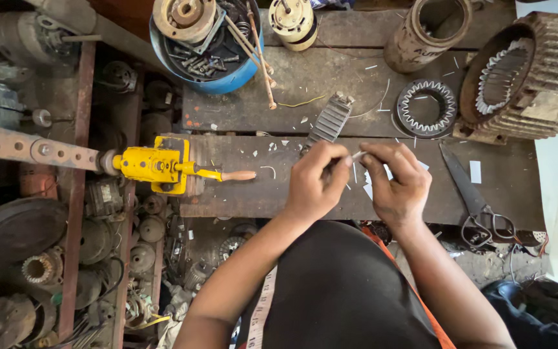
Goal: The person folds small white paper shims and inserts them into the slots of a cylindrical motor stator. They repeatedly pick up shims, fold them, and place them into the stator's grooves on a cluttered workbench.
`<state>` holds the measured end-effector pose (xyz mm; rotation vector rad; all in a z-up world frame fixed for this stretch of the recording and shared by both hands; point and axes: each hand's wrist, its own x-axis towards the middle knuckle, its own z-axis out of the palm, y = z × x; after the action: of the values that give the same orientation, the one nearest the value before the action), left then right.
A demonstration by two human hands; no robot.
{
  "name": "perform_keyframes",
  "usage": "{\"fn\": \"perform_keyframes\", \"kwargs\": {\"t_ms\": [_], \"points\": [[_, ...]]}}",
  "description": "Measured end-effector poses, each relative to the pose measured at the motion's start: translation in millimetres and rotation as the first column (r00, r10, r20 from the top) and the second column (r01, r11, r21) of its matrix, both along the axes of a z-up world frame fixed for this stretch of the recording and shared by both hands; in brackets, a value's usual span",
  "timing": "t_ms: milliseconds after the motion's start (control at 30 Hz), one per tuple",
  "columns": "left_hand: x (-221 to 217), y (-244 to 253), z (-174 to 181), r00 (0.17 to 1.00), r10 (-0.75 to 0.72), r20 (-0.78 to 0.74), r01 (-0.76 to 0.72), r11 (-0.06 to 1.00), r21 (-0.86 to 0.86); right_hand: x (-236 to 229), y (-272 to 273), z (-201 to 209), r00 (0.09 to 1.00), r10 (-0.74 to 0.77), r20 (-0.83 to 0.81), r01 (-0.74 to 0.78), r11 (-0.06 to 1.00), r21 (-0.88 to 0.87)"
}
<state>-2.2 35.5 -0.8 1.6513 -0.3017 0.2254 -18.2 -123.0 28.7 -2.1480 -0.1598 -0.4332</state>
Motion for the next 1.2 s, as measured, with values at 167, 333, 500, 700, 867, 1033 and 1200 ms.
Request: {"fn": "perform_keyframes", "kwargs": {"t_ms": [167, 333, 500, 700, 867, 1033, 1200], "points": [[-5.9, 10.3, -12.0, 0.989, -0.142, -0.043, 0.147, 0.973, 0.179, -12.4, -15.2, -27.4, 0.995, 0.093, -0.036, -0.098, 0.978, -0.184], [-15.6, 6.0, -57.0, 0.832, -0.172, -0.527, 0.200, 0.980, -0.004, -29.4, -12.5, -49.7, 0.983, 0.183, 0.023, -0.178, 0.973, -0.144], [-13.6, 7.5, -54.5, 0.642, -0.270, -0.718, 0.136, 0.961, -0.241, -23.6, -26.8, -55.0, 0.889, 0.399, 0.223, -0.256, 0.839, -0.480], [6.2, 12.8, -4.4, 0.952, -0.023, -0.304, 0.117, 0.948, 0.295, -17.7, -36.5, -73.4, 0.972, 0.117, -0.202, -0.131, 0.990, -0.057], [49.4, 4.3, -4.4, 0.975, 0.192, 0.113, -0.218, 0.929, 0.298, 30.2, -19.7, -122.3, 0.847, -0.088, -0.525, 0.147, 0.987, 0.071], [70.0, -9.1, -39.3, 0.935, 0.228, 0.272, -0.329, 0.841, 0.429, 53.6, 2.1, -149.6, 0.839, -0.048, -0.543, 0.255, 0.915, 0.313], [69.2, -6.1, -64.8, 0.944, 0.150, -0.293, -0.037, 0.933, 0.359, 52.3, 7.6, -151.6, 0.843, 0.034, -0.537, 0.235, 0.875, 0.423]]}}
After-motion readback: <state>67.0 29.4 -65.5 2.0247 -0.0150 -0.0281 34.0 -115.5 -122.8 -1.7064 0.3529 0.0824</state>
